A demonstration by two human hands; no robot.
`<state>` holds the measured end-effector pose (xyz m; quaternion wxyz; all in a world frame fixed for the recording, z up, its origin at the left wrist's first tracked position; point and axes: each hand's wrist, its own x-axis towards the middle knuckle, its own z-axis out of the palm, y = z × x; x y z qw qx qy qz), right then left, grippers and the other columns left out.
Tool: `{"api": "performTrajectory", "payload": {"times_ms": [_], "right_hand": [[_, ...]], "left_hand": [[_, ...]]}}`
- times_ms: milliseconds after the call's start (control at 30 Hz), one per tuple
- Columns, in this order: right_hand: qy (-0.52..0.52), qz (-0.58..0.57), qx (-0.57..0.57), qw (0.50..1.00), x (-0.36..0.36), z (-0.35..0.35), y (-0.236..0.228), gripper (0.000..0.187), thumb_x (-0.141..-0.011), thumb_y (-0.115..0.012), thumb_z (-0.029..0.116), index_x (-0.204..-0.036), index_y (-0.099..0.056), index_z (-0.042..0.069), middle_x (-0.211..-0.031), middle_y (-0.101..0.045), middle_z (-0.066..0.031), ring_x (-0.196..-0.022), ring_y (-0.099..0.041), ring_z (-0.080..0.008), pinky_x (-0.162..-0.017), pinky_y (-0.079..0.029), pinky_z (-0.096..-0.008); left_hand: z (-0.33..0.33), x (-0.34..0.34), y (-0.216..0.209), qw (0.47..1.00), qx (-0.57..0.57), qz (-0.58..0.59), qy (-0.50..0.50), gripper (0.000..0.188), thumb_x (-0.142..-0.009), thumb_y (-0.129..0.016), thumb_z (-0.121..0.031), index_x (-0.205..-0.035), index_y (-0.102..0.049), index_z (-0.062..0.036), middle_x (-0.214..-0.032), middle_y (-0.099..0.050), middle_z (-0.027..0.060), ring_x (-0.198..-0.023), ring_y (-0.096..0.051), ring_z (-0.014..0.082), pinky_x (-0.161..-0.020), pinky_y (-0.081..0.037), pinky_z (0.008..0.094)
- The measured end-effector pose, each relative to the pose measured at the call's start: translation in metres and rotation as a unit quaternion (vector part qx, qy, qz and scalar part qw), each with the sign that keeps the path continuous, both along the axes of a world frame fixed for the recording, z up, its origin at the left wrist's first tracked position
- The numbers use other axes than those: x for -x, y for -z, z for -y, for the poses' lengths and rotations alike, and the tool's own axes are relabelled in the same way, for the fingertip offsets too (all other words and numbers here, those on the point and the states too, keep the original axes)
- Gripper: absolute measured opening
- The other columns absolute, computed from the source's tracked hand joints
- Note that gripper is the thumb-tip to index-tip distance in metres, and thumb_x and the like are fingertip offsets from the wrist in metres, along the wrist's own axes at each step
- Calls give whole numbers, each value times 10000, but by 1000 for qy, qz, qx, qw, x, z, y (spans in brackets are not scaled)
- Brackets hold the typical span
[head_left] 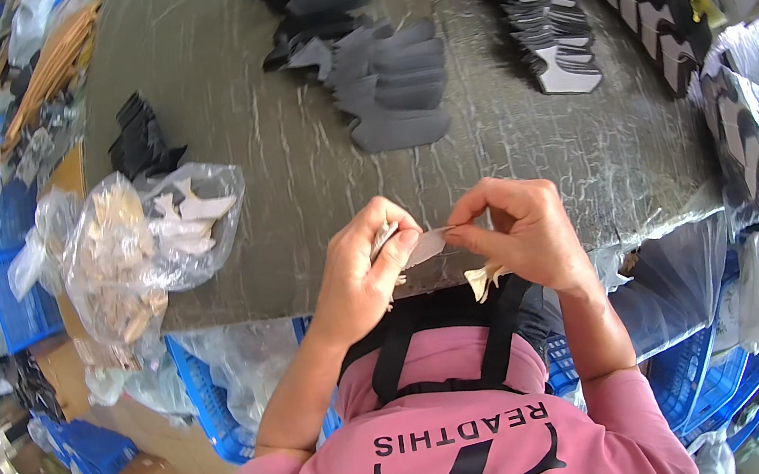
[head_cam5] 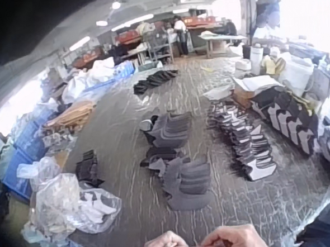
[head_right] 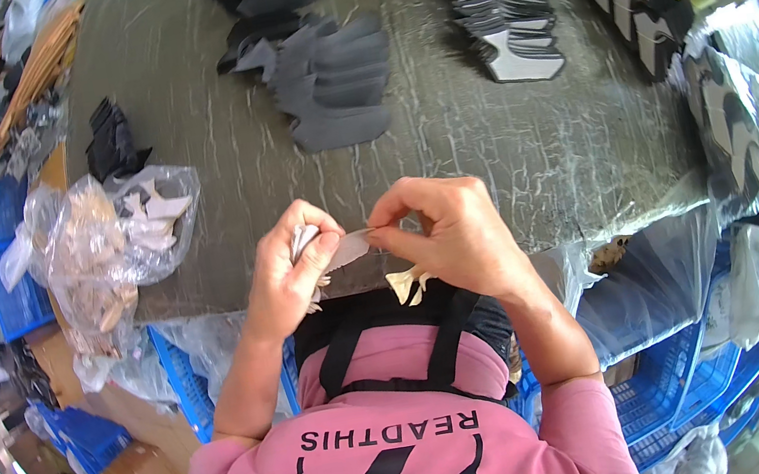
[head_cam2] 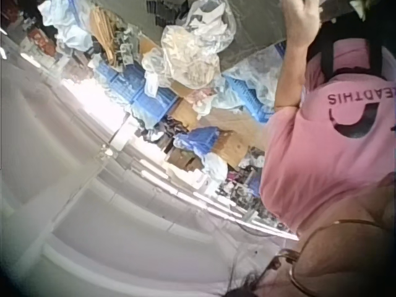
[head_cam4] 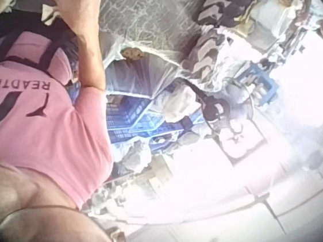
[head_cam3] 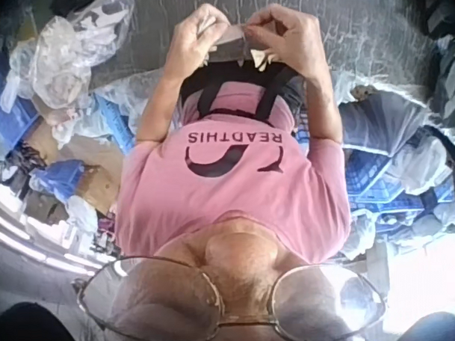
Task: The person peels the backing from adhesive lining pieces, applies them onto pre-cut shoe fabric components on the table by hand, and stacks the assembled components.
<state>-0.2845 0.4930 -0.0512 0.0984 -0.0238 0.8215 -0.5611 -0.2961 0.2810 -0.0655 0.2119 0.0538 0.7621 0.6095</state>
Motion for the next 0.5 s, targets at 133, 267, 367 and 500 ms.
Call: {"api": "performTrajectory", "payload": {"times_ms": [133,267,367,500], "right_hand": [[33,4,9,999,1,5,7,93,-778,-767,82,-820,-698,36,-634,-616,9,-473,-440,-27,-451,-349,-236],[21,20,41,999,-1,11,10,146,-782,-780,111,-858,-690,23,-669,-637,5,-474,-416,-24,-453,-343,-227],[-3,-6,17,1000,2,18,13,150,-780,-782,104,-878,-694,33,-685,-647,5,-475,-410,-23,-448,-339,-229],[-9,-7,21,1000,2,19,16,138,-772,-774,73,-878,-692,38,-684,-648,5,-473,-416,-22,-443,-335,-229]], "left_hand": [[11,3,3,999,-27,-23,38,93,-970,-573,-125,-980,-604,-38,-803,-567,-19,-713,-507,39,-635,-405,211],[10,-1,7,996,-7,-72,44,85,-950,-579,-94,-979,-592,-15,-867,-566,27,-757,-526,86,-676,-425,247],[9,-3,8,996,13,-70,60,65,-933,-590,-73,-939,-571,-10,-862,-541,45,-753,-519,107,-681,-425,261],[8,-3,6,999,9,-2,54,117,-925,-608,-104,-925,-515,-34,-833,-515,37,-754,-496,93,-672,-413,253]]}}
